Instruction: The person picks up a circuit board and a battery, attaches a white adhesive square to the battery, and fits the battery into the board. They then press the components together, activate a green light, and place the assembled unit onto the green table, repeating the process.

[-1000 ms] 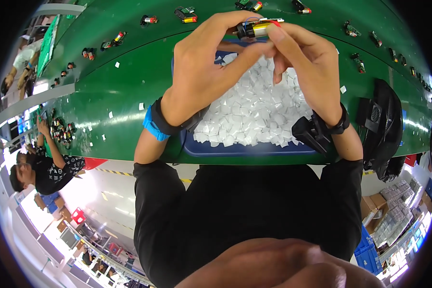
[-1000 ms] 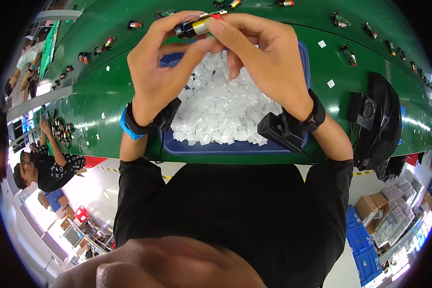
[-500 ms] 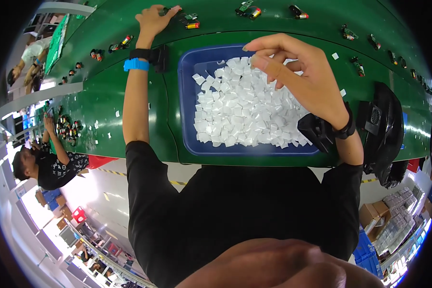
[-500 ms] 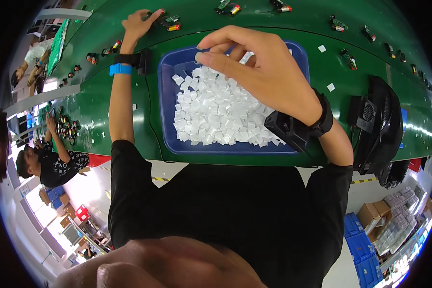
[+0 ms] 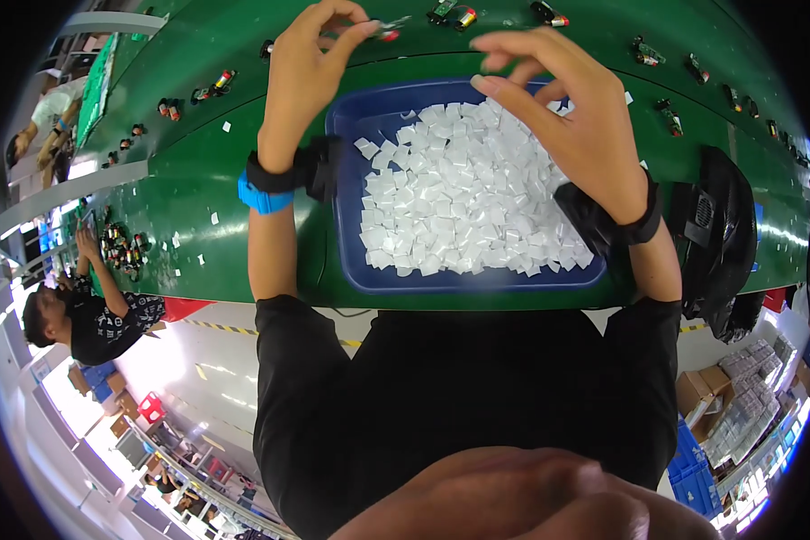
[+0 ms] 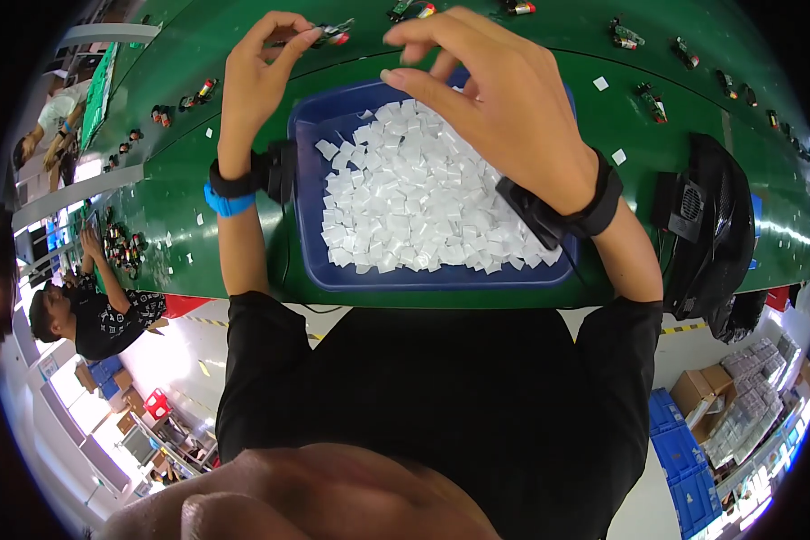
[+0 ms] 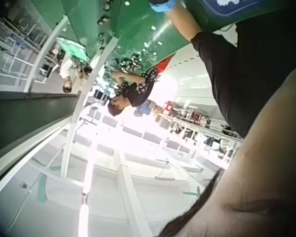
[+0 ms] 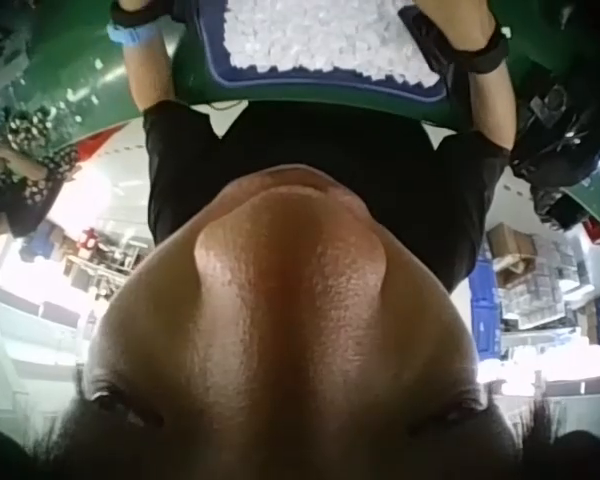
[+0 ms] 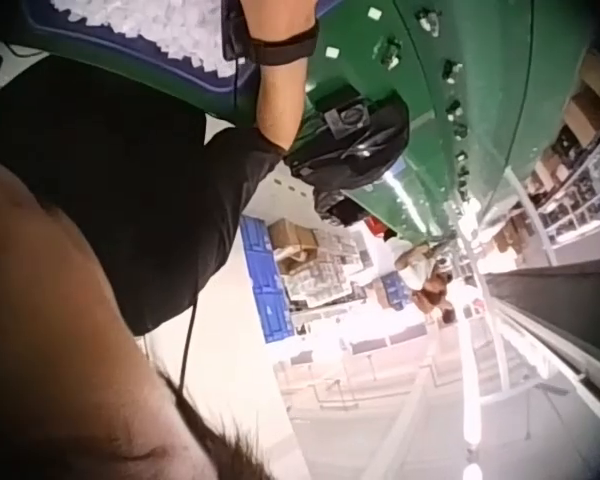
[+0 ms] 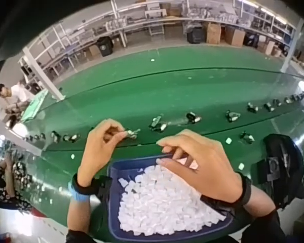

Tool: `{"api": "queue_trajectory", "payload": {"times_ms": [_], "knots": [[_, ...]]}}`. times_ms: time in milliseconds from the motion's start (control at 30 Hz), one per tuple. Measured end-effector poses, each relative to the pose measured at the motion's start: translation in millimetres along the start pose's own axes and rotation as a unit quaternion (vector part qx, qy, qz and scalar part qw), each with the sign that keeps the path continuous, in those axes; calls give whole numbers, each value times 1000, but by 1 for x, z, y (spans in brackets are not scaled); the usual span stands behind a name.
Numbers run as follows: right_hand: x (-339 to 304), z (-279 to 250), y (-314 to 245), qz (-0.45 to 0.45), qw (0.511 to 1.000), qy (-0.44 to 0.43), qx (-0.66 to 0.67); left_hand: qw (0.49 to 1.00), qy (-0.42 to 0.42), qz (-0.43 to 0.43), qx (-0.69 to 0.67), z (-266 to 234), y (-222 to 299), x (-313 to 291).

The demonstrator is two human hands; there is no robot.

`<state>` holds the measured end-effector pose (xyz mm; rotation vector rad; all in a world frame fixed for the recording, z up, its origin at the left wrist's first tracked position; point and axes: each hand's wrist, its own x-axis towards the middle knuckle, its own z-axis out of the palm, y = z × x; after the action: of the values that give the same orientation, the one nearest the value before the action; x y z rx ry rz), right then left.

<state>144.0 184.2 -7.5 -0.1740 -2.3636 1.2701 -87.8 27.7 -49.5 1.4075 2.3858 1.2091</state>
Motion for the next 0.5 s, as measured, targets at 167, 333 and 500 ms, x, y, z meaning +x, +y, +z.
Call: {"api": "queue_trajectory", "payload": {"times_ms": [167,333,500], "knots": [[0,6,4,-86,987,48,-127,977,46,73,-198,8,108,-22],[-2,-5,9,-153,977,56,-141,962,18,268,50,3,95,-38],[-3,-6,4,-226,954,89,-176,939,-47,53,-336,8,81,-40]]}}
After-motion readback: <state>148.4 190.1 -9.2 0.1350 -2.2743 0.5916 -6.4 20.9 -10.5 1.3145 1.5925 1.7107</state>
